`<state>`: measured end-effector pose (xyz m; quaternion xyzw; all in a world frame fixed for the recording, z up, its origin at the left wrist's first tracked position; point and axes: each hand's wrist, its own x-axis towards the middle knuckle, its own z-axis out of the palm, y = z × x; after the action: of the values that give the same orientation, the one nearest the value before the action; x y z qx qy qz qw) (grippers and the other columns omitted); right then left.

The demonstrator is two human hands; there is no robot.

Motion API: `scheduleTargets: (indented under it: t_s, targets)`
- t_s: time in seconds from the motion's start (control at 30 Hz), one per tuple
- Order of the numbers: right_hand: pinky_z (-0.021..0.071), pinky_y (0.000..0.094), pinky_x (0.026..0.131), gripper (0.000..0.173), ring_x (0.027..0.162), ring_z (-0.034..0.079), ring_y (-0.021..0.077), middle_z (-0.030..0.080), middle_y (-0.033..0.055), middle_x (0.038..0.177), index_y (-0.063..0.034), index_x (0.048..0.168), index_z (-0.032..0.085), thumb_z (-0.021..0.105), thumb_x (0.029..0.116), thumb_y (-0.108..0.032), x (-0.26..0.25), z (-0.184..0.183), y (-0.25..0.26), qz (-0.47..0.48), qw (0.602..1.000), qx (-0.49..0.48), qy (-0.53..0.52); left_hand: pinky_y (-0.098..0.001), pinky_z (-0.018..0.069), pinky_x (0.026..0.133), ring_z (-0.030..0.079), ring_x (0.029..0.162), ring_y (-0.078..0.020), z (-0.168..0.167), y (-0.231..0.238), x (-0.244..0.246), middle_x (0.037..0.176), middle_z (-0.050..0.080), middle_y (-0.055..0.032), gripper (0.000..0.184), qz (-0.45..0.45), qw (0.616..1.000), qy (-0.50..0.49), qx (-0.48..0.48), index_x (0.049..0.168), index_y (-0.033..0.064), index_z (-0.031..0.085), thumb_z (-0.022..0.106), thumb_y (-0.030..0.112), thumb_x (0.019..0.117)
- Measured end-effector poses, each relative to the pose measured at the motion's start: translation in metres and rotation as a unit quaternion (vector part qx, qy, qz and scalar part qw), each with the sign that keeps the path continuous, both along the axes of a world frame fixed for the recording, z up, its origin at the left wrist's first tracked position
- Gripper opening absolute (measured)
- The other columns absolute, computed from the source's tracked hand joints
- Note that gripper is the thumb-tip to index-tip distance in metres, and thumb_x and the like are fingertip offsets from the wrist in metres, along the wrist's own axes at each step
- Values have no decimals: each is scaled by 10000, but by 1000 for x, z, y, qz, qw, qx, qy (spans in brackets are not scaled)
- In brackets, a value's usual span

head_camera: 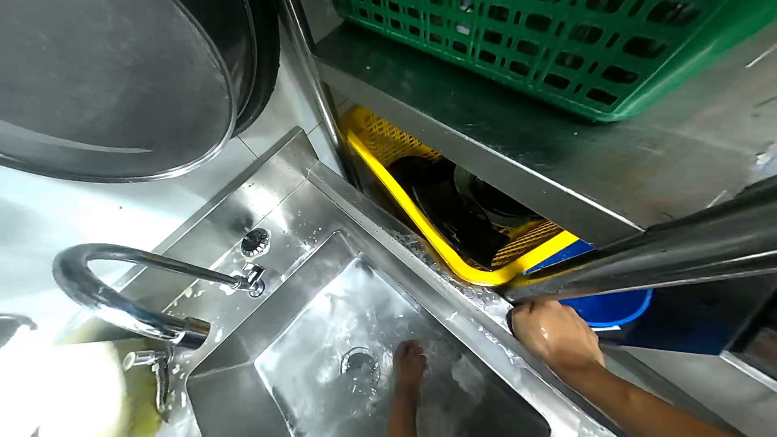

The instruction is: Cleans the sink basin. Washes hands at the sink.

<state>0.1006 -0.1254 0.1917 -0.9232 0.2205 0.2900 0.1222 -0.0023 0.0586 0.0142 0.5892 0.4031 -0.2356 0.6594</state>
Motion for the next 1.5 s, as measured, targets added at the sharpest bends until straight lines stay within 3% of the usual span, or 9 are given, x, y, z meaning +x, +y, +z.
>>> scheduleTargets:
  t_s: [0.1,0.37,0.57,0.67,0.83,0.97,1.1,1.3,1.5]
  targets:
    - [500,591,915,395,1157,654,414,697,249,1163,-27,1170,686,397,1077,-280,1,3,1,-1,1000,2,8,-511,514,989,621,1166,-382,-36,-9,-3,1352,575,-302,387,-1,998,-9,62,1430,-75,471,453,115,1094]
    - [505,573,907,407,1145,664,388,705,235,1150,-20,1114,706,413,1065,-298,2,3,0,3,1000,-6,25,-494,427,1129,547,1318,-378,-48,-76,7,1414,548,-301,413,-25,994,-43,94,1450,-97,457,451,113,1094]
    - [506,582,894,378,1138,664,401,706,235,1148,-30,1113,711,427,1068,-274,1,4,3,6,1000,-4,15,-504,407,1151,548,1334,-381,-26,-76,-29,1405,574,-283,402,-365,929,3,57,1400,-74,543,492,166,1081]
    - [500,604,912,392,1147,656,419,701,247,1159,-17,1147,704,425,1067,-280,1,4,2,5,1000,7,7,-493,422,1130,573,1302,-375,-11,-69,-31,1397,577,-286,416,-434,901,-1,10,1406,-72,536,436,199,1107]
    - [500,609,903,391,1141,658,428,697,261,1155,-9,1142,696,424,1069,-281,0,3,2,5,1000,2,5,-443,508,955,636,1071,-298,16,-19,-29,1280,619,-261,402,-403,911,63,-50,1401,-65,529,418,191,1110]
    - [500,601,908,396,1148,657,422,701,252,1151,-14,1134,698,420,1068,-288,0,0,0,4,1000,2,4,-480,496,1066,648,1191,-328,-10,61,-45,1279,662,-229,322,-323,930,24,175,1302,-33,634,499,136,1064]
    - [502,602,888,382,1130,664,421,707,253,1126,-20,1088,711,430,1064,-276,-1,-5,-2,12,1000,-2,-6,-515,454,1112,616,1260,-362,-27,112,-52,1306,660,-228,330,-237,896,93,363,1281,-12,667,503,169,1058]
    - [491,596,922,411,1158,654,419,697,262,1156,21,1096,702,412,1070,-268,1,-1,1,-1,1000,-10,8,-558,417,1127,540,1347,-400,-50,105,-37,1424,576,-252,440,-273,868,210,359,1382,16,611,631,229,998]
    - [488,588,932,417,1159,652,423,701,263,1149,17,1094,710,397,1076,-258,1,-5,2,5,1000,-20,6,-558,465,1069,621,1241,-378,-79,91,-37,1271,683,-210,309,-184,872,185,415,1211,71,730,652,264,983]
